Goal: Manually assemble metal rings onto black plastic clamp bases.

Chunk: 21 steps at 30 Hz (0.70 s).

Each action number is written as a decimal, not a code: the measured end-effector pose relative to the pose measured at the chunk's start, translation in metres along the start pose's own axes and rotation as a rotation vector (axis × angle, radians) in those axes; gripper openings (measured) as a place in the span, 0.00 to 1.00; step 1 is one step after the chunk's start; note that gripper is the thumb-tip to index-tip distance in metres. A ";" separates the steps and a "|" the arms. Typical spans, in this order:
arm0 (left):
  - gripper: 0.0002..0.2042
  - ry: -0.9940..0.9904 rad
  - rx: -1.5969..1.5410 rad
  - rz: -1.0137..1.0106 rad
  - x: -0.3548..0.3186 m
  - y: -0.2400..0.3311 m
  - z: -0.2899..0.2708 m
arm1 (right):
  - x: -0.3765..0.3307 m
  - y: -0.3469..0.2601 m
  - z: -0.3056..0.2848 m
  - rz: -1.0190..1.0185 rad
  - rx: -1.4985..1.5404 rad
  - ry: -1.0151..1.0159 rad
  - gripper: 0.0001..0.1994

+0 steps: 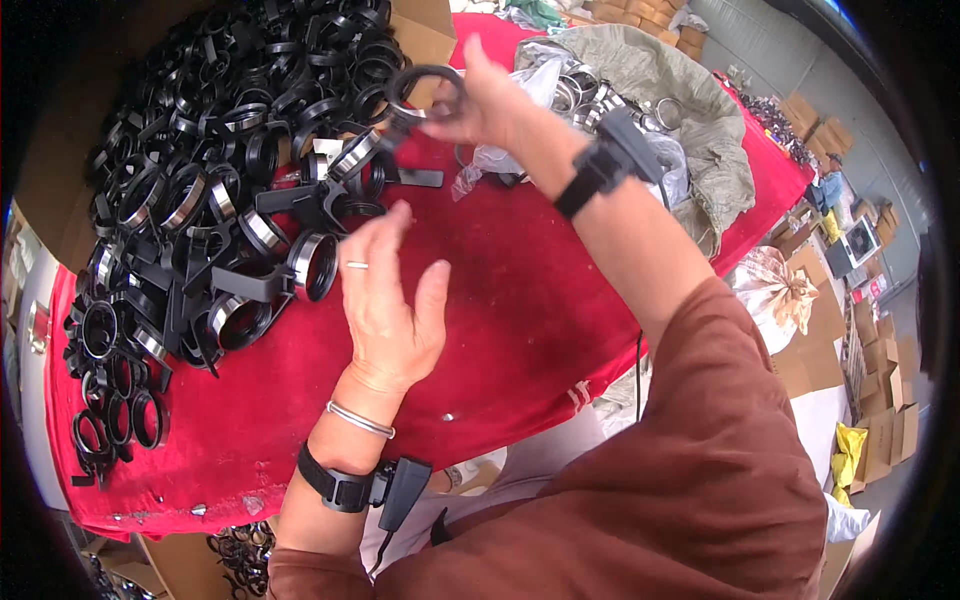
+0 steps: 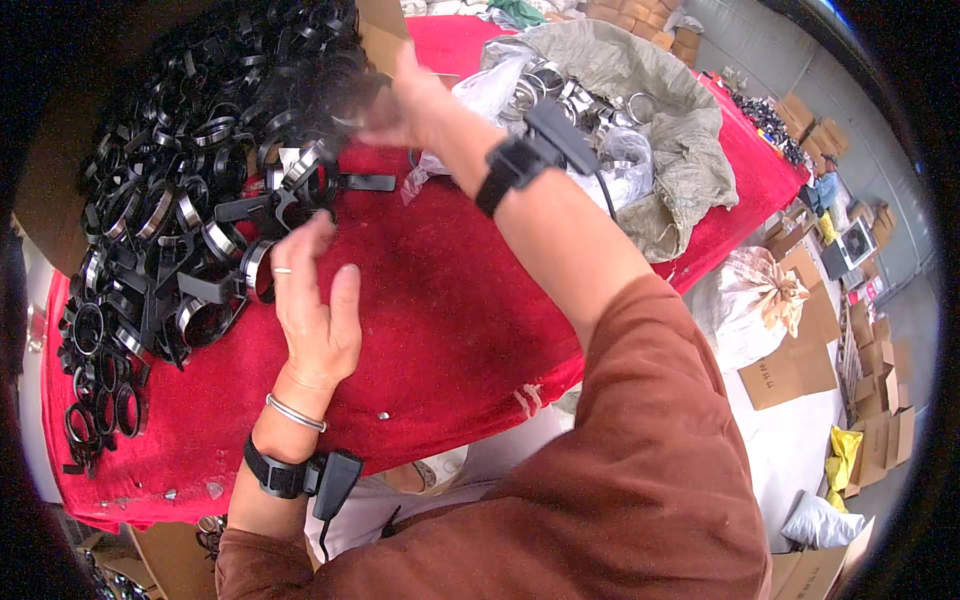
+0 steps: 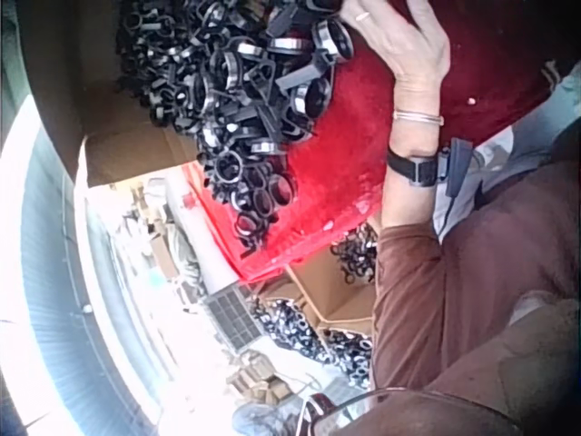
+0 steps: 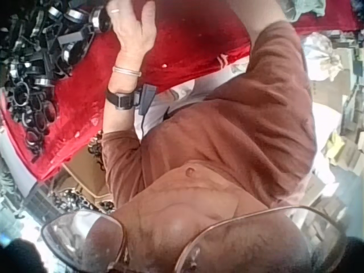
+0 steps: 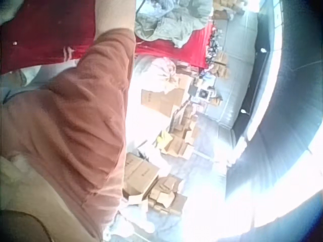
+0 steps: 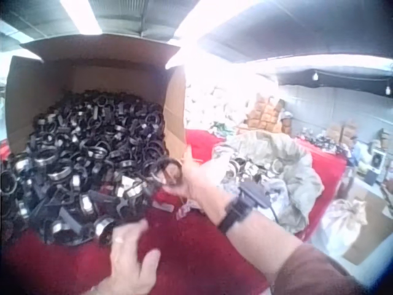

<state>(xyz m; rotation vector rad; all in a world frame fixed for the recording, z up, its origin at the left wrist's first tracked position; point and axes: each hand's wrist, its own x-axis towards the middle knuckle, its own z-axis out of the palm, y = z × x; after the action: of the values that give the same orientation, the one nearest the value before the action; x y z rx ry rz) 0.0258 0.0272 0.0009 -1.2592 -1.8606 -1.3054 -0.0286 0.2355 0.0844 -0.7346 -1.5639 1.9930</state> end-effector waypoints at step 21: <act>0.17 -0.010 -1.404 -1.024 0.002 0.000 0.010 | -0.090 0.051 -0.064 -0.546 -0.421 -0.372 0.10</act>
<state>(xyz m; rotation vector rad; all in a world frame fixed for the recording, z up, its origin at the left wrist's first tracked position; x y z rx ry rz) 0.0254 0.0370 -0.0009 -0.6449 -1.4540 -3.4800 0.0773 0.2090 0.0320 -0.0401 -2.1545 1.4615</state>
